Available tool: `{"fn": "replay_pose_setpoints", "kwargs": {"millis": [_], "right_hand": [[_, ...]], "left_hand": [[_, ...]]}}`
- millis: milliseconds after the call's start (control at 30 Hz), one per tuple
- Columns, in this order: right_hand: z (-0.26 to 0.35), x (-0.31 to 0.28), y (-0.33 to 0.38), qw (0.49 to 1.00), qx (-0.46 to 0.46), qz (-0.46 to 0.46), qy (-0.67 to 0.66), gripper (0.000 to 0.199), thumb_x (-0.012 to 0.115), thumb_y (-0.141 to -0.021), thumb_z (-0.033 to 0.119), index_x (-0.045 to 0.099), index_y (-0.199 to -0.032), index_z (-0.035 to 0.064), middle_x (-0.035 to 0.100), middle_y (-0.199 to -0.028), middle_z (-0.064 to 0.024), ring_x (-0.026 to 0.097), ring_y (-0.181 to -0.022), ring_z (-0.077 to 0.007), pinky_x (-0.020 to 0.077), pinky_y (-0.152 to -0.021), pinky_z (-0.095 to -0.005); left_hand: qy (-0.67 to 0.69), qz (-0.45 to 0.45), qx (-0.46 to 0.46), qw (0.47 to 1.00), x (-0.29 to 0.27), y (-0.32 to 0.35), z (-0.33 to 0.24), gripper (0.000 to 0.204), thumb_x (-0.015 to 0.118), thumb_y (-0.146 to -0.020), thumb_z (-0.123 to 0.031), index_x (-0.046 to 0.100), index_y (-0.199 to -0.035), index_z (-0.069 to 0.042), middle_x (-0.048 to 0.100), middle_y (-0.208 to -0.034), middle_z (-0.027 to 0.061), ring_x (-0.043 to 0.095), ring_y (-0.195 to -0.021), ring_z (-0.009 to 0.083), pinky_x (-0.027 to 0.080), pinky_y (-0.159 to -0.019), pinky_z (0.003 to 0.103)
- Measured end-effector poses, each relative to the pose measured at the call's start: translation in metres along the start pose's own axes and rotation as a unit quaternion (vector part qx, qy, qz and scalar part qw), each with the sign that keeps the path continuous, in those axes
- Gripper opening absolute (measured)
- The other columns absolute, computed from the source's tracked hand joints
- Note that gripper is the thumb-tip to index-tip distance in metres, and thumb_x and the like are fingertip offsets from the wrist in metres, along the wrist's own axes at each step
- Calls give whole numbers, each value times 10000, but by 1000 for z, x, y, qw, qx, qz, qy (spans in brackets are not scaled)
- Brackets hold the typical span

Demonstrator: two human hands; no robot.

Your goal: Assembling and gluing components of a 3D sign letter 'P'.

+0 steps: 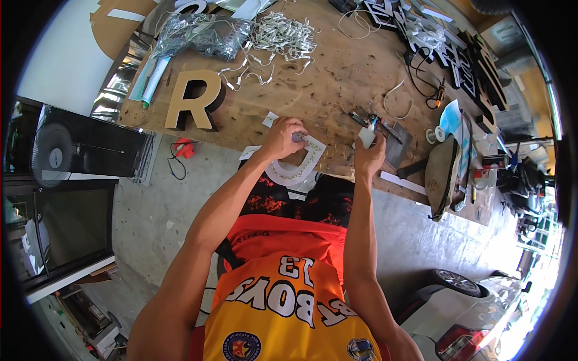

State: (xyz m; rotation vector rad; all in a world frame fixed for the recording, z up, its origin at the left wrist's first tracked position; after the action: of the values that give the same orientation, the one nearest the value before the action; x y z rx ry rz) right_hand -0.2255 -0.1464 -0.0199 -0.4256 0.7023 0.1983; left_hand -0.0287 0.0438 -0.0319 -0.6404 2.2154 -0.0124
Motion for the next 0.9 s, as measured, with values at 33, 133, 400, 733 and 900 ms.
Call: {"fn": "replay_pose_setpoints", "kwargs": {"millis": [33,133,400,733,900], "right_hand": [[0,-2,3,1000,-21,-14,-5,549,831,-748,231,601,-1213,52,639,-1115,-164,637,-1003,-398,504,-851,-496],[-1,-6,16,999,-31,11,-24,497,820,-767,200,626,-1193,35,649,-1049,-174,644,-967,-402,512,-835,-474],[42,-28,73,959,-132,223,-113,381,803,-800,144,682,-1139,21,705,-1001,-184,690,-918,-369,536,-812,-410],[65,-32,75,957,-109,256,-83,310,815,-783,149,735,-1048,11,724,-951,-193,713,-860,-358,550,-775,-398],[65,-31,73,960,-102,251,-72,311,815,-779,152,738,-1045,12,726,-944,-187,717,-853,-349,551,-774,-393]], "left_hand": [[-5,-4,0,1000,0,0,-1,327,863,-688,-213,772,-986,-116,674,-1111,70,592,-1132,300,427,-1029,415],[-14,-11,-2,1000,0,-2,-2,314,869,-681,-219,772,-962,-120,681,-1088,62,603,-1107,298,444,-1009,410],[14,44,-68,997,6,-8,5,216,867,-660,-219,801,-859,-169,689,-1057,28,606,-1107,274,402,-1045,423],[-26,49,-64,996,2,-12,1,204,858,-661,-224,814,-851,-167,699,-999,24,625,-1058,259,404,-1040,409],[-26,90,-101,991,5,-16,5,186,853,-657,-229,821,-834,-181,707,-1027,20,625,-1072,250,396,-1048,411]]}}
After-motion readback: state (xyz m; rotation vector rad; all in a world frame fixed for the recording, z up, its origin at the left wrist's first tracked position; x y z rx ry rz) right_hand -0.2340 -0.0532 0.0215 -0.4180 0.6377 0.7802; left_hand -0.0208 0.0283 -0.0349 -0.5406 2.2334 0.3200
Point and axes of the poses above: each hand's wrist, its own y-axis away from the middle knuckle, its own x-axis out of the palm, z = x × y, the point moved 6 cm from there along -y, towards the middle knuckle
